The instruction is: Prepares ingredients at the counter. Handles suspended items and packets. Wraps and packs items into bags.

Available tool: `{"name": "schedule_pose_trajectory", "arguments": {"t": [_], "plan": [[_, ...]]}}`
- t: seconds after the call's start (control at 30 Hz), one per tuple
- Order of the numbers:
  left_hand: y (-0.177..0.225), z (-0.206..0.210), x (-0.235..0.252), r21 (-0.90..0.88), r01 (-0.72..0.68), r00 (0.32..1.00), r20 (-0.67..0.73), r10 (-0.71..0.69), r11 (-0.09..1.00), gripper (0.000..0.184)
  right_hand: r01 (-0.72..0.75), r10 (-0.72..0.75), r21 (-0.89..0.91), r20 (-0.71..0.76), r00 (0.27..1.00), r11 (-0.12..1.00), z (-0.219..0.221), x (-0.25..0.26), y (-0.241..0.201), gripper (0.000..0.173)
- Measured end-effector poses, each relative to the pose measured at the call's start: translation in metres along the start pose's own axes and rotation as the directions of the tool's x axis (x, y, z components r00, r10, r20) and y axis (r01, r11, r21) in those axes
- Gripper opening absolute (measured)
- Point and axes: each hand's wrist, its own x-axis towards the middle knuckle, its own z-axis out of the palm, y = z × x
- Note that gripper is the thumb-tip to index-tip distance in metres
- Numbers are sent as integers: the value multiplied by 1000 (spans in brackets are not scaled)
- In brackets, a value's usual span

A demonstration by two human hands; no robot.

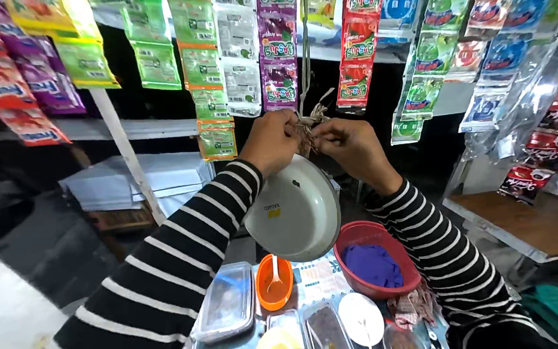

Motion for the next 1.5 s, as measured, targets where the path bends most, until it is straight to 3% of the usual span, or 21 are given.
{"name": "schedule_pose_trajectory", "arguments": {"t": [0.2, 0.43, 0.57, 0.73, 0.83, 1.03, 1.17, 1.27, 1.33, 1.37, 1.43, 1.5], "plan": [[-5, -3, -17, -187, 28, 998, 59, -17, 982, 19, -69, 73, 40, -91, 993, 997, 10, -4, -6, 17], [-8, -27, -37, -349, 94, 989, 137, -48, 932, 10, 71, -44, 121, -215, 976, 990, 31, -13, -17, 13], [4, -40, -43, -397, 163, 983, 139, -116, 903, 6, 210, -257, -196, -250, 934, 958, 42, -22, -22, 17], [5, -36, -52, -427, 153, 984, 145, -100, 891, 9, 118, -193, -382, -163, 968, 917, 45, -38, -28, 28], [-1, -27, -62, -450, 165, 981, 171, -97, 878, 13, 133, -169, -301, -97, 981, 944, 55, -51, -23, 32], [-13, 11, -94, -488, 119, 980, 197, -23, 865, 14, 78, -85, -38, -238, 968, 996, 75, -97, -13, 18], [-15, 38, -123, -408, 101, 978, 208, -15, 908, 17, -8, 32, 82, -290, 956, 997, 82, -142, -9, 26], [-16, 63, -160, -361, -17, 978, 186, 90, 932, 28, -152, 213, 272, -212, 954, 950, 84, -202, -16, 60], [-9, 80, -192, -384, -74, 966, 200, 161, 920, 31, -286, 308, 218, -75, 948, 933, 92, -254, -24, 80], [-2, 87, -207, -420, -100, 948, 234, 214, 902, 28, -328, 336, 144, -27, 942, 933, 100, -281, -29, 79], [7, 106, -232, -563, -110, 878, 332, 345, 819, 20, -389, 389, -7, -3, 921, 921, 110, -332, -43, 56], [-1, 134, -257, -672, -79, 792, 407, 455, 737, 20, -507, 513, -93, 53, 857, 857, 102, -378, -69, 40]]}}
